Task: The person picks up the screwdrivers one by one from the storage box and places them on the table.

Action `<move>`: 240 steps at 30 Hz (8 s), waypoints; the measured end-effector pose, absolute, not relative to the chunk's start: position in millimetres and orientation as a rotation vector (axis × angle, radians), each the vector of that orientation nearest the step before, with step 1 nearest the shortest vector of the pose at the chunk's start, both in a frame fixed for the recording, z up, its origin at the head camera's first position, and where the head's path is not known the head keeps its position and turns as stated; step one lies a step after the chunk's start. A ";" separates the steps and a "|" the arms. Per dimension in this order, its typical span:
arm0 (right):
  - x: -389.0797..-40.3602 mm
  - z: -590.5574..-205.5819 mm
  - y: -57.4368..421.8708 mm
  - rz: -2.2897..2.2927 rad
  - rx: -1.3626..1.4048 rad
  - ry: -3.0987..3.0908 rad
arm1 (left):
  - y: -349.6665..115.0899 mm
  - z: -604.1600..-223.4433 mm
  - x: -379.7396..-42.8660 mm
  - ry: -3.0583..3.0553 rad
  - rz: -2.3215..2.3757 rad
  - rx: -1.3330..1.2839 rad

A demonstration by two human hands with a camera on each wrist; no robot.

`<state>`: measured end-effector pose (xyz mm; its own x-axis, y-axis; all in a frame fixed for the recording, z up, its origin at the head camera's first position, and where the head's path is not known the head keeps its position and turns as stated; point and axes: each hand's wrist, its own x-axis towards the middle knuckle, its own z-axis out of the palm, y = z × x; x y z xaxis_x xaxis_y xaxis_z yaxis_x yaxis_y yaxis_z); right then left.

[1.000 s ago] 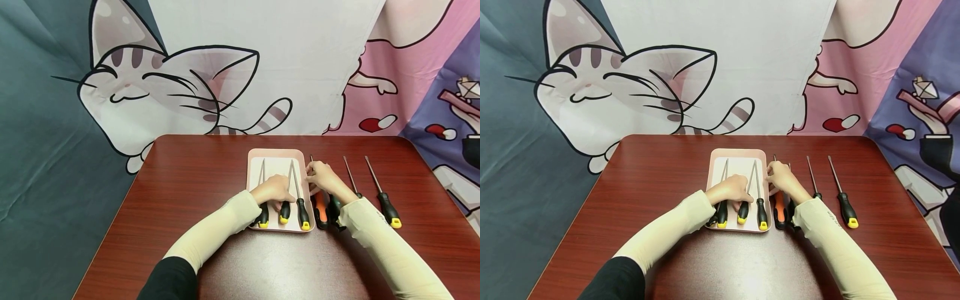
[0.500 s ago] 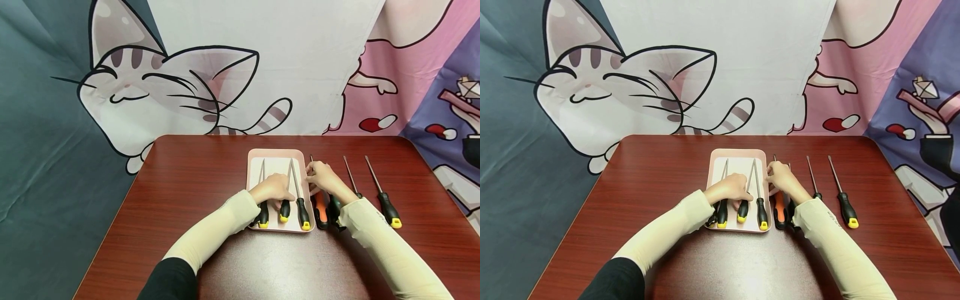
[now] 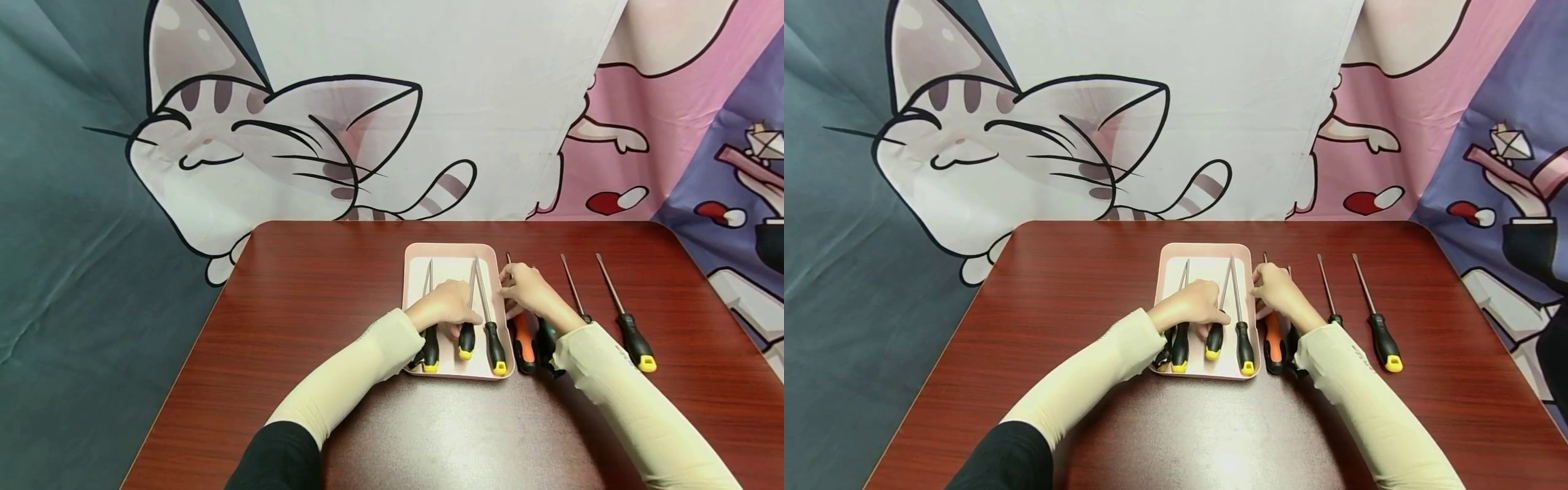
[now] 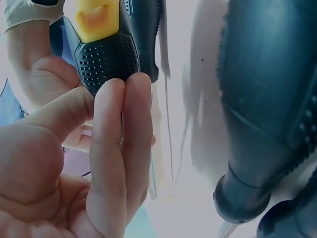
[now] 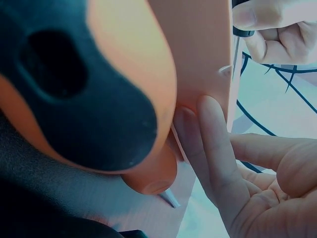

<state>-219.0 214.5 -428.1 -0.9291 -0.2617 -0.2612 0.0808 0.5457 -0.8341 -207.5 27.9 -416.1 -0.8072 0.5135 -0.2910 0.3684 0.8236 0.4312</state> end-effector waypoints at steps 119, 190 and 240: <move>-217.0 -427.6 216.5 -1.390 -0.161 2.368 | -62.7 -395.4 -224.8 2.594 0.792 0.437; -216.3 -427.5 216.2 -1.390 -0.173 2.379 | -122.1 -404.6 -212.8 2.552 0.842 0.314; -215.1 -427.5 216.1 -1.403 -0.177 2.363 | -128.2 -438.7 -205.0 2.552 0.792 0.257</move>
<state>-215.1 216.1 -427.5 -0.9178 -0.2988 -0.2613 0.0864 0.4923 -0.8661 -205.0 -128.2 -438.7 -0.8800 0.3031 -0.3658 0.0429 0.8175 0.5743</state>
